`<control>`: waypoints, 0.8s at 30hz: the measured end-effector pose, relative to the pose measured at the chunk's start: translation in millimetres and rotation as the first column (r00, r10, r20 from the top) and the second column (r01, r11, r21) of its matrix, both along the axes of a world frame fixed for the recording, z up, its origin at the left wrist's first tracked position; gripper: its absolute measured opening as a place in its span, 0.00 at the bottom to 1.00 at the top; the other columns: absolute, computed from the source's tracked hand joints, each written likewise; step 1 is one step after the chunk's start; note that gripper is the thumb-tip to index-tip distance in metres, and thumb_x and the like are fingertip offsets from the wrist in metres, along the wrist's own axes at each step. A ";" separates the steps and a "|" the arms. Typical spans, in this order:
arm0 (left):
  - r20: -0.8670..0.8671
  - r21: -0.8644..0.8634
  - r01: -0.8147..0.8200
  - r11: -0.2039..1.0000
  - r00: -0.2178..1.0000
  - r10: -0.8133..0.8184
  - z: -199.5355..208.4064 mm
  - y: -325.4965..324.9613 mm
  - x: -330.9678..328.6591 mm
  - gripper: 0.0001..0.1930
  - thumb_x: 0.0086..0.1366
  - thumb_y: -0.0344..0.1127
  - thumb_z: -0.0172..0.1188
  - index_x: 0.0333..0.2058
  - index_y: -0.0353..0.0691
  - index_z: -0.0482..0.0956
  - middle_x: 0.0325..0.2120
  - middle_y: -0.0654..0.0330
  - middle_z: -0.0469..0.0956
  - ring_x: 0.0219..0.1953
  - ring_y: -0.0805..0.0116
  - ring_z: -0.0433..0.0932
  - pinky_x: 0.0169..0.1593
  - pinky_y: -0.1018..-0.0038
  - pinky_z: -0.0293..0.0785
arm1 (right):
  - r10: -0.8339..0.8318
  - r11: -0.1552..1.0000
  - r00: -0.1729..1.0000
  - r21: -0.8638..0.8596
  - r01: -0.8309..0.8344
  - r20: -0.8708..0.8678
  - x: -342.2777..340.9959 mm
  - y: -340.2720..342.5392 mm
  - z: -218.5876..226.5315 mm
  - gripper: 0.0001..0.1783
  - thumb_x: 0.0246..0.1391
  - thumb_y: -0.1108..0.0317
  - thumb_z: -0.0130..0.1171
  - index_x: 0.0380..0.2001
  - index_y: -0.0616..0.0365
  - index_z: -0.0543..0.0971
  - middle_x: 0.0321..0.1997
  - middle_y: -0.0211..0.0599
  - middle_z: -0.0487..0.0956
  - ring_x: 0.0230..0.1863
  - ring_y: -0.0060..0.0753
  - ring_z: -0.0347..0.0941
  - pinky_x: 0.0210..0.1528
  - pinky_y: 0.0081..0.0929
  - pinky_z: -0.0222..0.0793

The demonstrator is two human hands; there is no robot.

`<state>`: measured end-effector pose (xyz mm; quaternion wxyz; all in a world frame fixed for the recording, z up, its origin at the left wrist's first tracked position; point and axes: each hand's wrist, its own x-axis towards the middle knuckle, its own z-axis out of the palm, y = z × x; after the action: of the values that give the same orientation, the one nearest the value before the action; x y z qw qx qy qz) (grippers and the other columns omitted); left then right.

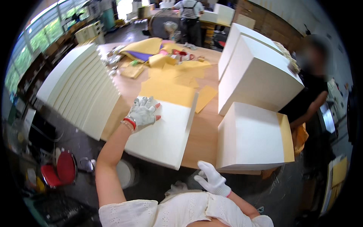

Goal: The person repeatedly picks up white rectangular paper boxes and yellow paper sheets from a table. They insert the yellow sheets into the boxes and stack the completed units. The person wears white gloves and works in a workshop environment with other workers visible in the background.

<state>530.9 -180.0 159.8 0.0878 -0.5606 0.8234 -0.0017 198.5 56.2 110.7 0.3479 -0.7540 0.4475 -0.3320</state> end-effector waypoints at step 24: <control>-0.713 -0.276 0.756 0.593 0.253 -0.654 85.0 110.7 -435.2 0.15 0.55 0.20 0.63 0.42 0.34 0.78 0.44 0.54 0.79 0.48 0.61 0.78 0.49 0.69 0.75 | -0.574 0.806 0.813 0.106 0.583 -0.102 -209.7 121.3 -18.6 0.23 0.61 0.56 0.52 0.53 0.61 0.72 0.45 0.50 0.76 0.44 0.51 0.74 0.47 0.39 0.72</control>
<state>95.8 -69.3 244.8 -0.2405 -0.0699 0.9370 0.2435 -11.2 177.5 92.2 0.2647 -0.5676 0.6877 -0.3672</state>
